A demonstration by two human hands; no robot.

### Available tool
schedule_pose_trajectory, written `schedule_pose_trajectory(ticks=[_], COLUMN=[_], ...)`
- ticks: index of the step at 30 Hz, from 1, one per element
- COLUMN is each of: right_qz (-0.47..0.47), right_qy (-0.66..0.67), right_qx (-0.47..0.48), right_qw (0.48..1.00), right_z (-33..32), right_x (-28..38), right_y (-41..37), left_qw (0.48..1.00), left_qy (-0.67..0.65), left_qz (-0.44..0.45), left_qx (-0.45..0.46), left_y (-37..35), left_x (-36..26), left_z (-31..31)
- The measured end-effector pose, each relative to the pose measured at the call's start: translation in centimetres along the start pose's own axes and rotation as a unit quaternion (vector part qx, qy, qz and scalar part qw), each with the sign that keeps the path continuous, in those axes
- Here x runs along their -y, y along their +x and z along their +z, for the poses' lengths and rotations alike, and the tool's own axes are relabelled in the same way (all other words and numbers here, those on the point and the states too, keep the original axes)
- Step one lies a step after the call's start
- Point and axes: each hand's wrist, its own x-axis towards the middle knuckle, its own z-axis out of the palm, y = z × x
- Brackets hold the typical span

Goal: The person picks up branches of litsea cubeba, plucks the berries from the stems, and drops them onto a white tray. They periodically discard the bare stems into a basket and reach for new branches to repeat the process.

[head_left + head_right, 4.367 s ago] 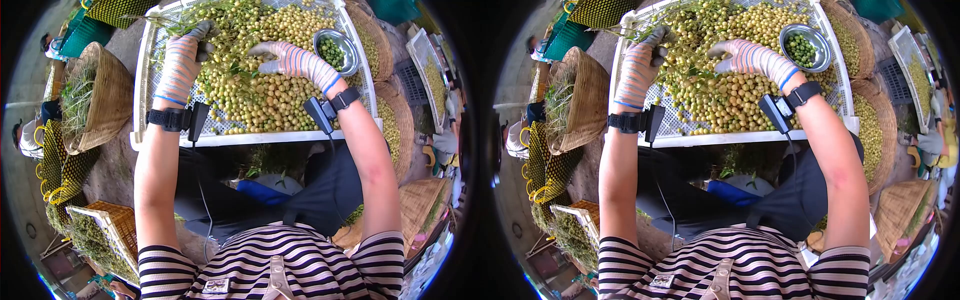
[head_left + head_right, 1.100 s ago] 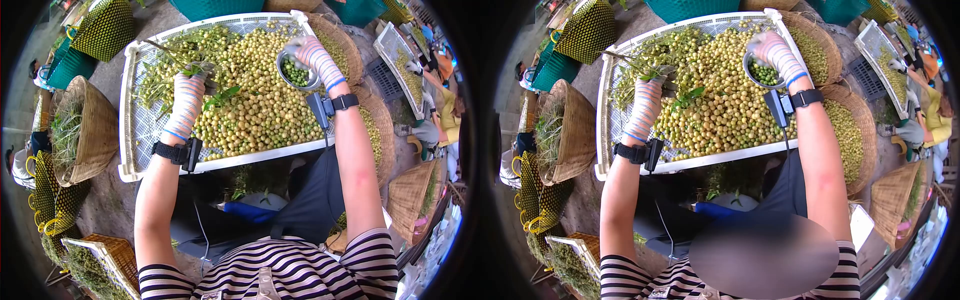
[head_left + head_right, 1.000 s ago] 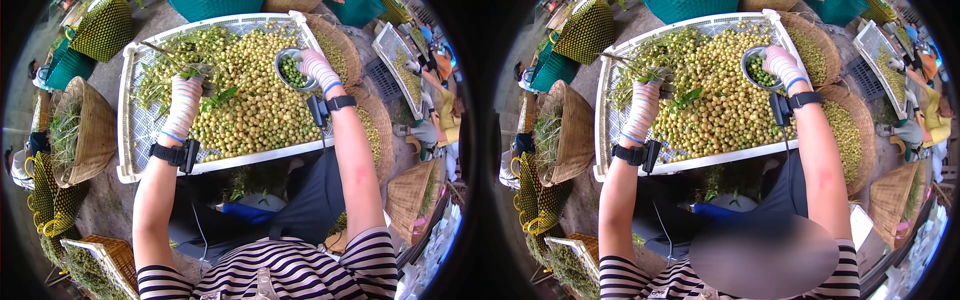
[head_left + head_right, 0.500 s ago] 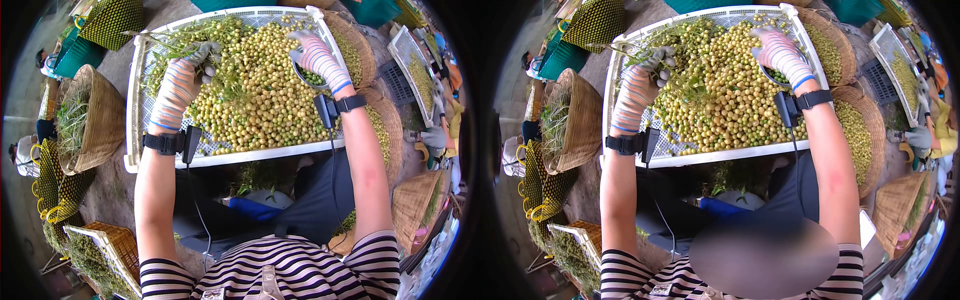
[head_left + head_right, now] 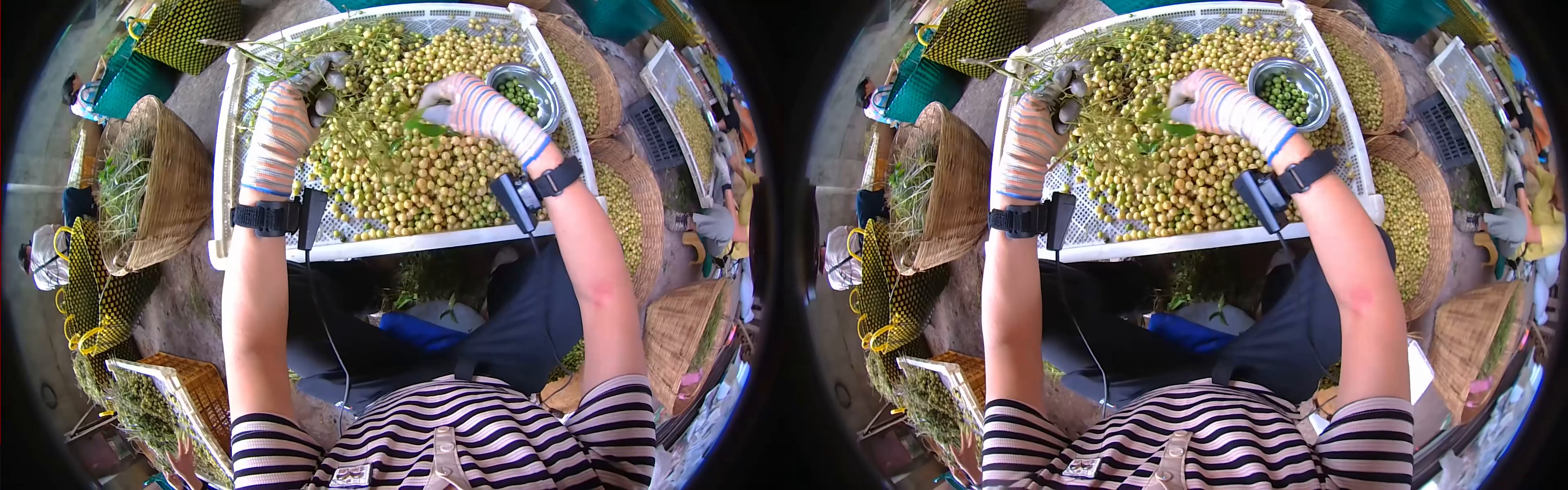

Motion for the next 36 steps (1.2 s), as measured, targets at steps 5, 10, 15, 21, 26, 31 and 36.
schedule_pose_trajectory(ticks=[5,10,15,21,26,31,36], right_qz=[0.039,-0.119,-0.062,-0.209,-0.019,0.094,-0.202], right_qy=[-0.014,0.015,-0.207,0.106,0.358,-0.096,-0.049], right_qx=[0.115,0.334,0.259,0.015,0.094,0.108,-0.008], right_qw=[0.993,0.935,0.941,0.972,0.929,0.985,0.978], right_z=[-1.6,3.8,3.5,1.8,3.0,2.3,4.3], right_x=[0.9,3.2,4.7,2.6,3.4,3.2,-0.2], right_y=[-2.9,-7.0,-7.2,-2.4,-1.7,-0.8,0.9], left_qw=[0.868,0.914,0.853,0.848,0.981,0.830,0.951], left_qy=[-0.381,0.404,-0.429,-0.451,-0.177,-0.488,-0.278], left_qz=[-0.306,0.018,-0.291,-0.262,0.073,-0.271,-0.133], left_qx=[-0.083,-0.027,-0.064,0.091,0.012,-0.012,-0.010], left_y=[0.1,-1.7,0.1,0.0,-0.5,0.1,-0.6], left_x=[0.3,6.5,-2.7,-6.0,-6.1,-6.0,-2.7], left_z=[-1.4,-2.9,-2.5,0.2,2.5,0.9,0.3])
